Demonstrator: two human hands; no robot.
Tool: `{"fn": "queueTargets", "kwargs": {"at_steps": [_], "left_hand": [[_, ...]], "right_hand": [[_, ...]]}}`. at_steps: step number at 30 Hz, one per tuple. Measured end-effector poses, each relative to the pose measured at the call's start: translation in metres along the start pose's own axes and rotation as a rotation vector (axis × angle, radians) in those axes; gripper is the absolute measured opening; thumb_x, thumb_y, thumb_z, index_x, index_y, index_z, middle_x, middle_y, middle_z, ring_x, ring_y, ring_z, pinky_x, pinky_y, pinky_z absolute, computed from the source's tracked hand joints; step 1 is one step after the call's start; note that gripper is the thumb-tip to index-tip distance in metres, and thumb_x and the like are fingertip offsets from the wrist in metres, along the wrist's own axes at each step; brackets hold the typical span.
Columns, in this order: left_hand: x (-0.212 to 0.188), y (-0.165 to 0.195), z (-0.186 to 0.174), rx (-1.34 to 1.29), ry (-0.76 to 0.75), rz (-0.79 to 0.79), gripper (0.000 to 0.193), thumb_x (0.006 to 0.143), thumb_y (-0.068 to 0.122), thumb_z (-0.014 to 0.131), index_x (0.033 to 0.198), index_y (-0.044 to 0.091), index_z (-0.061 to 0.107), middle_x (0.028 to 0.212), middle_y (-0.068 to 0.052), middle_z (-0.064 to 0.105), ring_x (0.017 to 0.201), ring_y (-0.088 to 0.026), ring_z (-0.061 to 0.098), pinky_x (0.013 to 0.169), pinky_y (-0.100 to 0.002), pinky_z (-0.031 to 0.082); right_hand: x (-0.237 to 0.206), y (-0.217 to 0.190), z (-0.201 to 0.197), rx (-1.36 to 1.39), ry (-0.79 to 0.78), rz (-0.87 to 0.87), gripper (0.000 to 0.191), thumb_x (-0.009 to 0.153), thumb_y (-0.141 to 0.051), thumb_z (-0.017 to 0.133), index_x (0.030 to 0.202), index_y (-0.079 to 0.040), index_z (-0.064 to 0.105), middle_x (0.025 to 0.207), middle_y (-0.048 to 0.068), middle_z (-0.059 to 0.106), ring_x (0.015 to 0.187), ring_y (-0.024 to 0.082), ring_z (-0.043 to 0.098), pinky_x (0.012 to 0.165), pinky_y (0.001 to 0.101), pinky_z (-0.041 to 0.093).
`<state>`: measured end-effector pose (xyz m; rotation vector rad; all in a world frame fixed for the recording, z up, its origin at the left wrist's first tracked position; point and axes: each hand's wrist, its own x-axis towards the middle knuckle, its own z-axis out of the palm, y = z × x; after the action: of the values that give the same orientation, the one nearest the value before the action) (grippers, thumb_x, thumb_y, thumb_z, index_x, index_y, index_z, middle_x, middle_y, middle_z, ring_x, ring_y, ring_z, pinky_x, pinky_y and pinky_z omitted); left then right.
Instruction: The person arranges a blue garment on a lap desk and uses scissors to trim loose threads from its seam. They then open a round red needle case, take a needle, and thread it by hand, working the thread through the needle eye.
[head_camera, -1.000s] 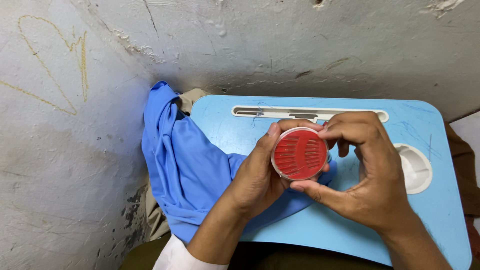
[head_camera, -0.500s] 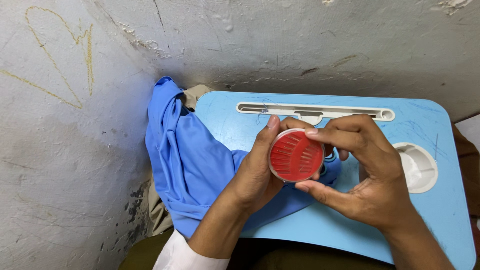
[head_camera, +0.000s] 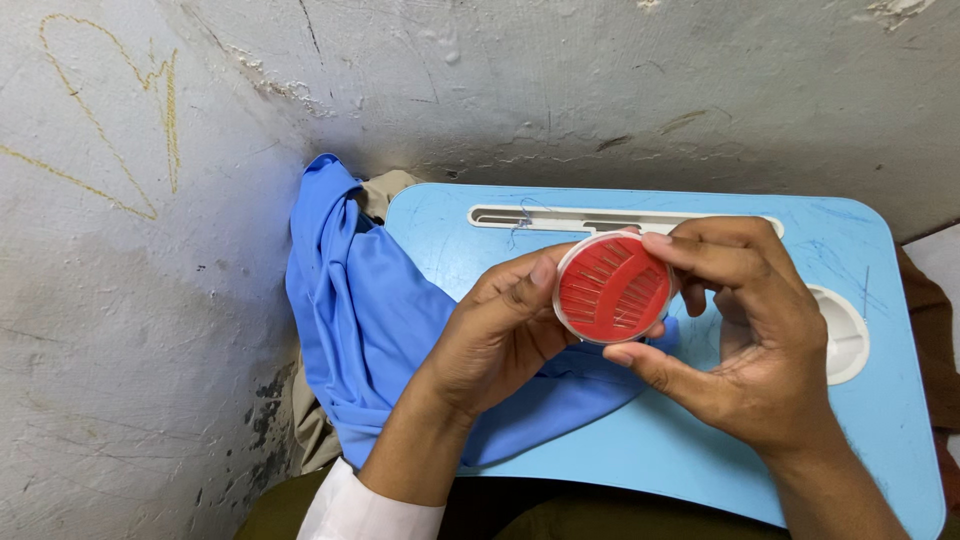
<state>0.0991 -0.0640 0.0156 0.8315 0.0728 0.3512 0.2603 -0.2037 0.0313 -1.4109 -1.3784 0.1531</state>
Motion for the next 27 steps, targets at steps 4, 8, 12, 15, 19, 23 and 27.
{"fn": "queueTargets", "kwargs": {"at_steps": [4,8,12,15,19,23,27], "left_hand": [[-0.0002,-0.004,-0.0006,0.008,-0.015,0.008,0.085,0.105,0.063,0.049,0.15,-0.01,0.049,0.134,-0.025,0.065,0.126,-0.03,0.066,0.11,-0.043,0.054],[0.0001,-0.0032,-0.0001,-0.022,-0.026,-0.034,0.093,0.1,0.068,0.048,0.151,-0.009,0.048,0.134,-0.023,0.065,0.126,-0.03,0.066,0.11,-0.041,0.054],[0.0001,-0.0028,0.0021,-0.036,0.004,-0.08,0.095,0.098,0.07,0.045,0.153,-0.008,0.045,0.133,-0.021,0.065,0.122,-0.031,0.067,0.106,-0.039,0.056],[-0.0013,-0.003,0.0031,-0.037,-0.005,-0.091,0.095,0.1,0.07,0.044,0.154,-0.007,0.046,0.133,-0.021,0.066,0.121,-0.031,0.067,0.101,-0.037,0.056],[-0.0017,-0.0035,0.0022,-0.023,-0.006,-0.081,0.089,0.101,0.07,0.043,0.148,-0.005,0.05,0.13,-0.02,0.066,0.115,-0.031,0.069,0.089,-0.034,0.054],[-0.0016,-0.0054,0.0007,-0.07,-0.016,-0.092,0.083,0.103,0.069,0.044,0.141,-0.005,0.054,0.128,-0.02,0.067,0.113,-0.03,0.07,0.098,-0.042,0.058],[-0.0015,-0.0062,-0.0025,-0.084,-0.011,-0.136,0.082,0.105,0.068,0.045,0.139,-0.006,0.058,0.126,-0.021,0.067,0.112,-0.029,0.07,0.098,-0.043,0.058]], "right_hand": [[0.0008,0.0,-0.0017,0.021,-0.018,-0.014,0.067,0.071,-0.023,0.093,0.129,-0.012,0.062,0.125,0.004,0.058,0.096,0.007,0.059,0.073,0.0198,0.05],[0.0012,-0.0038,-0.0022,0.017,-0.025,-0.009,0.068,0.071,-0.023,0.094,0.13,-0.012,0.06,0.125,0.005,0.059,0.095,0.007,0.059,0.074,0.02,0.049],[0.0019,-0.0068,-0.001,0.02,-0.03,-0.009,0.074,0.069,-0.025,0.093,0.132,-0.011,0.056,0.126,0.007,0.059,0.106,0.01,0.059,0.078,0.0229,0.049],[0.0026,-0.0075,-0.0012,0.002,-0.044,-0.031,0.074,0.069,-0.025,0.094,0.131,-0.011,0.056,0.126,0.008,0.059,0.108,0.012,0.06,0.078,0.0231,0.049],[0.0042,-0.0072,-0.0029,-0.025,-0.05,-0.04,0.073,0.066,-0.027,0.094,0.127,-0.012,0.057,0.121,0.006,0.061,0.105,0.013,0.06,0.076,0.0233,0.048],[0.0042,-0.0072,-0.0037,-0.052,-0.068,-0.05,0.073,0.066,-0.029,0.094,0.127,-0.012,0.057,0.119,0.006,0.063,0.104,0.014,0.061,0.076,0.0247,0.048],[0.003,-0.0064,-0.0057,-0.046,-0.114,-0.047,0.075,0.065,-0.029,0.094,0.128,-0.012,0.057,0.119,0.005,0.065,0.102,0.014,0.063,0.076,0.0259,0.048]]}}
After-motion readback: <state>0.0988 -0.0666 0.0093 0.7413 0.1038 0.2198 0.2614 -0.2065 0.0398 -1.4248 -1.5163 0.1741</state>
